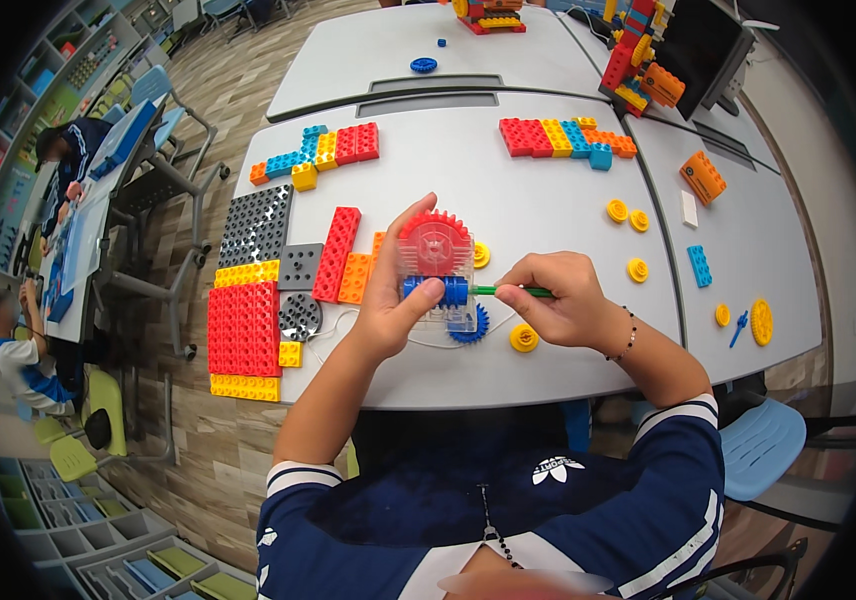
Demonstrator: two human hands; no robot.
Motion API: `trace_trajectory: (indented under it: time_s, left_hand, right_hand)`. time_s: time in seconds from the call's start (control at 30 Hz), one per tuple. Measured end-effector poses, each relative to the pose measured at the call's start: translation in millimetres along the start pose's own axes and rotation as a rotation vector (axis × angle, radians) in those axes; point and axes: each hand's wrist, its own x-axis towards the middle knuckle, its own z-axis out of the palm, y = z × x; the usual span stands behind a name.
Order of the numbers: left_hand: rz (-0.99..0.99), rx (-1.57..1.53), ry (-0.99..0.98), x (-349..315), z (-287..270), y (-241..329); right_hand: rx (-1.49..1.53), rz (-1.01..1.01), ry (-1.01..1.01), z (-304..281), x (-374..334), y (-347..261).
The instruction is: The person assembles a gear mechanism using colorful plastic gears, rods, and connectors. They insert a green rod through a transparent housing, attach red and blue gears, and secure them with yellow end caps. The person repeatedly adjusts and tests the assembly, adding and removing components to refine the structure.
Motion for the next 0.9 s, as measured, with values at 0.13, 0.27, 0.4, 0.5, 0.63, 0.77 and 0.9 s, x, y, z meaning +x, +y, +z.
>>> trace_trajectory:
  time_s: [0.13,0.27,0.4,0.5,0.63,0.77,0.9]
  left_hand:
    - [0.051,0.070,-0.036,-2,5,-1]
    - [0.045,0.091,-0.080,-4,6,-2]
    - [0.021,0.011,-0.043,-5,9,-3]
    - [0.032,-0.074,-0.009,-7,12,-3]
    - [0.011,-0.185,0.002,-9,14,-6]
    - [0.005,-0.228,-0.009,-12,17,-8]
    - [-0.093,-0.253,-0.043,-14,19,-8]
  right_hand:
    - [0.127,0.112,-0.028,8,-5,7]
    - [0.294,0.137,-0.013,19,-10,14]
    - [0.635,0.363,0.067,26,-6,20]
    - [0.746,0.464,0.045,23,-5,20]
    - [0.778,0.426,0.077,27,-7,14]
    - [0.813,0.386,0.098,31,-8,11]
    - [0.810,0.398,0.102,36,-9,7]
